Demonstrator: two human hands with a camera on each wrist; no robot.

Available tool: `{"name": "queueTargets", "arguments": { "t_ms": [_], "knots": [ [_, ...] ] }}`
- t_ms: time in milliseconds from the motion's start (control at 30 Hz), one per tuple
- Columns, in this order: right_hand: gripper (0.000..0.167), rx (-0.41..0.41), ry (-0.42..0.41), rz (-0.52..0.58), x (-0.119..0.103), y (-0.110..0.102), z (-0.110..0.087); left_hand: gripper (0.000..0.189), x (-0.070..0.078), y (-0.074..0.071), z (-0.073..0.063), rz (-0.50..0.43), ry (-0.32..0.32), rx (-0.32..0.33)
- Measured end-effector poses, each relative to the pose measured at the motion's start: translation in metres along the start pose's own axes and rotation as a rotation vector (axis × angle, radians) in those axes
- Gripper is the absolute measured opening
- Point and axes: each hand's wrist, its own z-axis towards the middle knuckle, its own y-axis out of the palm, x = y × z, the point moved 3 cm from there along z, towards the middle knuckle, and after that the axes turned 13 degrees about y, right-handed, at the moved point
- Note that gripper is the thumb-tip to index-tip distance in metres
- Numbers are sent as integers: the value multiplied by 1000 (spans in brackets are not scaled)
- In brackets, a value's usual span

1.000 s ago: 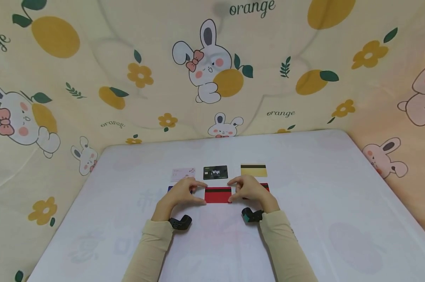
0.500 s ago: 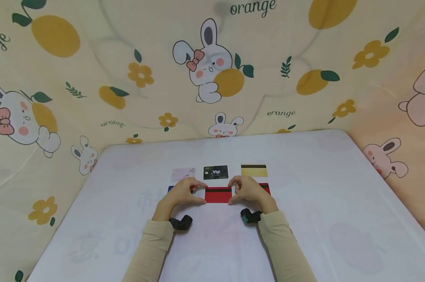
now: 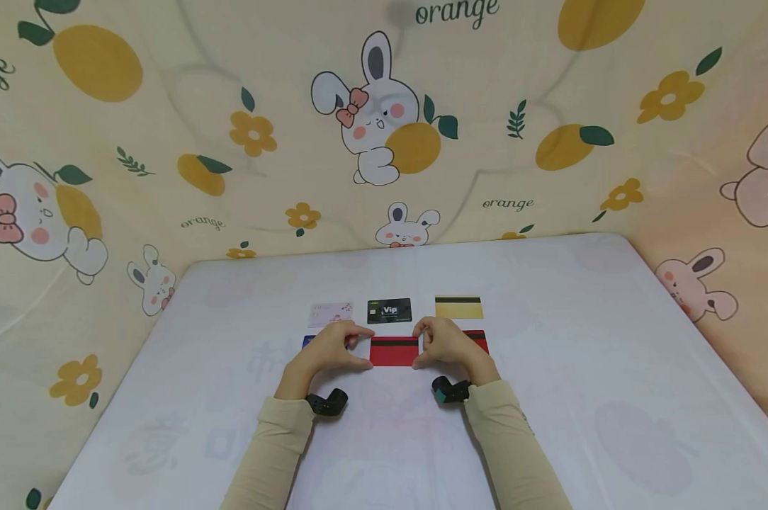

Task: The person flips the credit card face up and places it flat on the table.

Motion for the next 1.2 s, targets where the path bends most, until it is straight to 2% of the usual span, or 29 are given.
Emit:
{"name": "queueTargets", "arguments": {
  "t_ms": [400, 600, 900, 1200],
  "knots": [
    [48, -23, 22, 12, 0, 0, -1, 48, 5, -1, -1, -45, 0, 23],
    [48, -24, 19, 5, 0, 1, -1, 47, 2, 0, -1, -35, -2, 36],
    [55, -6, 66, -5, -1, 0, 0, 50, 0, -5, 0, -50, 58, 61],
    [58, 9, 40, -7, -2, -1, 1, 56, -1, -13, -1, -68, 79, 76]
  ]
}}
